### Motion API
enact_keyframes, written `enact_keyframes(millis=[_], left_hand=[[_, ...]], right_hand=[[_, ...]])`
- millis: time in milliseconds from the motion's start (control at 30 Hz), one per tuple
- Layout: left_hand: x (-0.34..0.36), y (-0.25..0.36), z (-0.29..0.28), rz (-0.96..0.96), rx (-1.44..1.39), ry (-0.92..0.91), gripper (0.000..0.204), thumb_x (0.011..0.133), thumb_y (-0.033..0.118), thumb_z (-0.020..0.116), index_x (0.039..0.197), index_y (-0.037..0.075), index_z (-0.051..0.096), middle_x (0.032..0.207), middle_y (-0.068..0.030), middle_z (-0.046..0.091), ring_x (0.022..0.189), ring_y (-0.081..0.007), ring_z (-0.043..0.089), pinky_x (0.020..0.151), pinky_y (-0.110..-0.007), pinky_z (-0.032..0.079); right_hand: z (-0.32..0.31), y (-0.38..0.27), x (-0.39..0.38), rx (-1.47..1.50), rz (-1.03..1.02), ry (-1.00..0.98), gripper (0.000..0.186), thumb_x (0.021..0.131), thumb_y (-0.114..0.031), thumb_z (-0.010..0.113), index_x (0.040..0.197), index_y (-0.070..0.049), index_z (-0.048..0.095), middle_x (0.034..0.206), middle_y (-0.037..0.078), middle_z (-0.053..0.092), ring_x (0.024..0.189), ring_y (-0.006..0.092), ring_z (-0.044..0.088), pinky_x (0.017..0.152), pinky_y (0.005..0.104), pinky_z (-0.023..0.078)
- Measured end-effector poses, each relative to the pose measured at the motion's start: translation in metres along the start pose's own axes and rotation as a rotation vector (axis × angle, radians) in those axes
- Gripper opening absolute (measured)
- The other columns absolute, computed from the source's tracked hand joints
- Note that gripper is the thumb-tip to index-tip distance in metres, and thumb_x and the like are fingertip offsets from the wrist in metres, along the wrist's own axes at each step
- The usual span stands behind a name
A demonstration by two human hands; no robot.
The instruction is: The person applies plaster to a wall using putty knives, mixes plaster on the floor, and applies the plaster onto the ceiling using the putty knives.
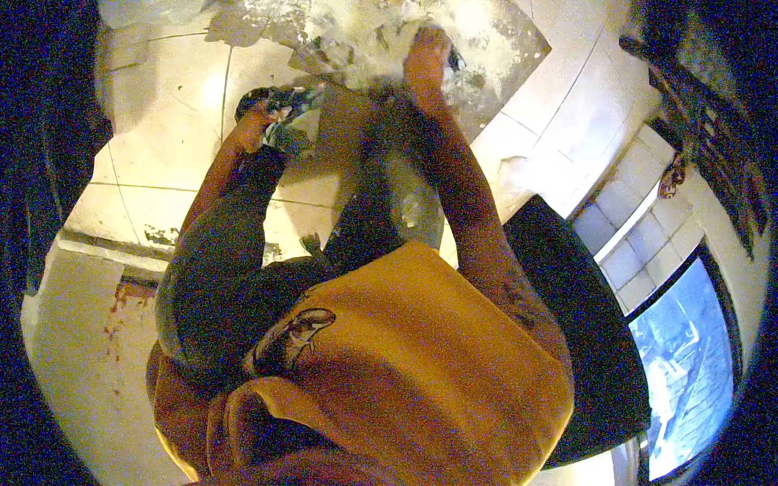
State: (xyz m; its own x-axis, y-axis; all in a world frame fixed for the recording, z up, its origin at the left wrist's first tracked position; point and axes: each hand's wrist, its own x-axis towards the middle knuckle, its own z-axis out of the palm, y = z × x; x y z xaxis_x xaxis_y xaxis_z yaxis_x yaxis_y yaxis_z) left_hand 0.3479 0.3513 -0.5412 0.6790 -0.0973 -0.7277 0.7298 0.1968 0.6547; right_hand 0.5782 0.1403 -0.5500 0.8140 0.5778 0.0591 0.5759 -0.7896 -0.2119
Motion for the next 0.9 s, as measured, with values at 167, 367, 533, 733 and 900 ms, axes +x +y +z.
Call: enact_keyframes(millis=[167, 367, 533, 733, 900], left_hand=[[0.013, -0.018, -0.019, 0.438, 0.573, -0.032, 0.043, 0.059, 0.005, 0.057, 0.101, 0.001, 0.053, 0.106, -0.0169, 0.052, 0.098, -0.0287, 0.050, 0.083, -0.032, 0.039], [0.017, -0.038, -0.014, 0.126, -0.364, -0.046, 0.023, 0.077, 0.012, 0.053, 0.097, -0.002, 0.053, 0.088, 0.0005, 0.056, 0.077, -0.0073, 0.050, 0.072, -0.022, 0.040], [0.012, -0.037, -0.008, 0.061, -0.542, 0.014, 0.025, 0.077, 0.016, 0.056, 0.096, 0.000, 0.054, 0.088, -0.0025, 0.057, 0.077, -0.0075, 0.050, 0.070, -0.022, 0.040], [0.018, -0.074, -0.026, 0.566, 0.160, 0.053, 0.024, 0.074, 0.012, 0.053, 0.094, -0.001, 0.055, 0.095, -0.0085, 0.057, 0.086, -0.0127, 0.054, 0.076, -0.024, 0.041], [0.016, -0.044, -0.019, 0.193, -0.319, 0.146, 0.027, 0.074, 0.010, 0.051, 0.100, 0.002, 0.054, 0.101, -0.0110, 0.054, 0.094, -0.0165, 0.051, 0.078, -0.028, 0.043]], right_hand=[[0.008, -0.006, -0.008, -0.109, -0.098, -0.152, 0.035, 0.063, -0.005, 0.049, 0.097, 0.003, 0.046, 0.099, 0.021, 0.044, 0.096, 0.0376, 0.042, 0.081, 0.0412, 0.036], [-0.010, -0.004, -0.009, -0.063, -0.253, -0.389, 0.040, 0.059, 0.001, 0.049, 0.099, -0.001, 0.049, 0.106, 0.017, 0.047, 0.097, 0.0340, 0.045, 0.081, 0.0384, 0.039], [-0.033, 0.038, 0.023, 0.248, -0.180, -0.322, 0.036, 0.056, 0.002, 0.050, 0.092, 0.000, 0.055, 0.081, 0.020, 0.055, 0.077, 0.0323, 0.054, 0.072, 0.0360, 0.043], [-0.071, 0.043, 0.049, 0.286, 0.002, -0.560, 0.043, 0.054, -0.002, 0.052, 0.097, 0.000, 0.053, 0.078, 0.021, 0.057, 0.073, 0.0286, 0.056, 0.068, 0.0302, 0.043], [-0.112, 0.047, 0.057, 0.676, 0.220, -0.520, 0.039, 0.065, 0.006, 0.055, 0.104, 0.002, 0.049, 0.092, 0.007, 0.056, 0.082, 0.0147, 0.053, 0.075, 0.0262, 0.041]])
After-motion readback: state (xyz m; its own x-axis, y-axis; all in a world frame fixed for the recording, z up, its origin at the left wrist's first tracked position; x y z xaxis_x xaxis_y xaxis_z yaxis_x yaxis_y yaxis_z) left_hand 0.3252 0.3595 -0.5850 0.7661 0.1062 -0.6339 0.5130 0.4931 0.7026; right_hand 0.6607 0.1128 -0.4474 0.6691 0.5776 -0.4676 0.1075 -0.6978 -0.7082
